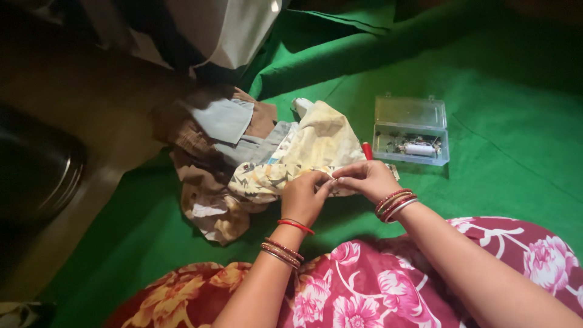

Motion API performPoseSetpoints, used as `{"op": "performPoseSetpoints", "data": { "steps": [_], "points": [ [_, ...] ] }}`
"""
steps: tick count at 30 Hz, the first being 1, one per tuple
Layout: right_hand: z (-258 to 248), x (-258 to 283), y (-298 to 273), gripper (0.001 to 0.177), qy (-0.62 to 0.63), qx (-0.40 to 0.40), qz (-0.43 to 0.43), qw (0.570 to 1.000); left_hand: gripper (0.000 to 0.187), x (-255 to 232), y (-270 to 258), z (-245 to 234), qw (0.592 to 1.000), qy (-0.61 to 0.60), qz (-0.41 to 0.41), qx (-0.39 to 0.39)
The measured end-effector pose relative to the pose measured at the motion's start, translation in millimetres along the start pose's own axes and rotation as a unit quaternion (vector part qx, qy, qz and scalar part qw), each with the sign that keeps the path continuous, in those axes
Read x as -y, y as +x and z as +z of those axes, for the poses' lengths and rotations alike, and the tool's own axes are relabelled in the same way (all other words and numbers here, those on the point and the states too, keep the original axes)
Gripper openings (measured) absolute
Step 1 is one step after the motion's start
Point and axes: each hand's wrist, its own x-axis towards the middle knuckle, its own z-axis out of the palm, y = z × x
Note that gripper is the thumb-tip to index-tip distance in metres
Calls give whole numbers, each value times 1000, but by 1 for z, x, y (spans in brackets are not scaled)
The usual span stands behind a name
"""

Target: The person sits with a garment on their lap and mends it by hand. They pull thread from a red spool, thread a needle, and stitch the fabric, taking the needle and thread from a small plastic sewing kit box beside them.

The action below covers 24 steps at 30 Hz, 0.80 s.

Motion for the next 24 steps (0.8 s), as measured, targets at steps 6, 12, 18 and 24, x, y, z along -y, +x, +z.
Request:
{"op": "performPoseSetpoints", "data": {
  "steps": [6, 12, 18, 24],
  "points": [
    [0, 15, 2, 19, -243, -78, -51, 966, 19, 8, 14, 1, 999, 13, -25, 22],
    [-18, 26, 5, 14, -377, -109, -115, 913, 19, 6, 22, -2, 998, 9, -66, 14],
    [-130, 38, 34, 18, -457, -216, -12, 863, 19, 3, 27, -5, 996, -1, -89, -7],
    [-174, -16, 45, 21, -454, -221, 79, 859, 16, 2, 23, 4, 998, 25, -54, -12]
  ]
}}
